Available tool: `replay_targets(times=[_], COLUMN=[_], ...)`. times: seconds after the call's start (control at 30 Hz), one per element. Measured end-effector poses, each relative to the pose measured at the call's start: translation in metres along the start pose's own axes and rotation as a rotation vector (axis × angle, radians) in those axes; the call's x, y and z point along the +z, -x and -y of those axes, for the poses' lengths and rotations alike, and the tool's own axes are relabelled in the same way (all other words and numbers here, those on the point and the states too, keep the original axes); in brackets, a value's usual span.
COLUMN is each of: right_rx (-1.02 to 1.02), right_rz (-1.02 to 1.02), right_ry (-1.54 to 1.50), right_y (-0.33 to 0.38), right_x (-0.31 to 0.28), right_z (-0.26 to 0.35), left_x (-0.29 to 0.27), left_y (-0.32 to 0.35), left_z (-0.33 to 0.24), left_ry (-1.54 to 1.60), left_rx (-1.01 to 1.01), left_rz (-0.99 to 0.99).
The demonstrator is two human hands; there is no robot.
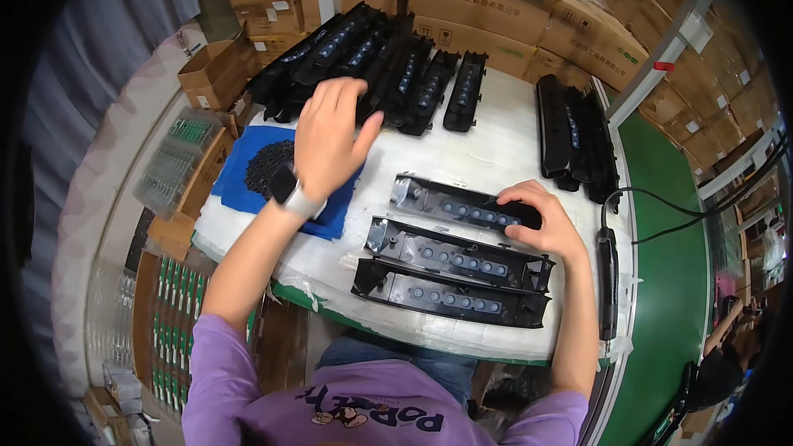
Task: Assembling circuit boards onto plastic housings using an electric screwdriver.
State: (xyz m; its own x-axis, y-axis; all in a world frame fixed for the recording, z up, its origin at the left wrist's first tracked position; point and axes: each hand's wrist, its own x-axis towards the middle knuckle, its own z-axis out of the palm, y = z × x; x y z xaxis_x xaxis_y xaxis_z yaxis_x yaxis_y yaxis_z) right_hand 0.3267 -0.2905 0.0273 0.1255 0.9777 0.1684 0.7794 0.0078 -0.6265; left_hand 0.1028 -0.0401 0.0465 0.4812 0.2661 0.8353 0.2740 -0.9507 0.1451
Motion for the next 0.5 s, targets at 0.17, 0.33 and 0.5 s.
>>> replay_targets(times=[0.17, 0.33, 0.5], right_rx=[0.011, -0.037, -0.009], right_rz=[0.032, -0.038, -0.010], right_ry=[-0.060, -0.028, 0.003], right_y=[-0.003, 0.007, 0.008], right_x=[0.015, 0.019, 0.017], right_z=[0.024, 0.022, 0.021], left_x=[0.039, 0.062, 0.057], left_y=[-0.025, -0.030, -0.015], left_z=[0.033, 0.040, 0.024], left_ry=[-0.259, -0.176, -0.035], left_rx=[-0.154, -0.273, -0.384], left_rz=[0.164, 0.040, -0.054])
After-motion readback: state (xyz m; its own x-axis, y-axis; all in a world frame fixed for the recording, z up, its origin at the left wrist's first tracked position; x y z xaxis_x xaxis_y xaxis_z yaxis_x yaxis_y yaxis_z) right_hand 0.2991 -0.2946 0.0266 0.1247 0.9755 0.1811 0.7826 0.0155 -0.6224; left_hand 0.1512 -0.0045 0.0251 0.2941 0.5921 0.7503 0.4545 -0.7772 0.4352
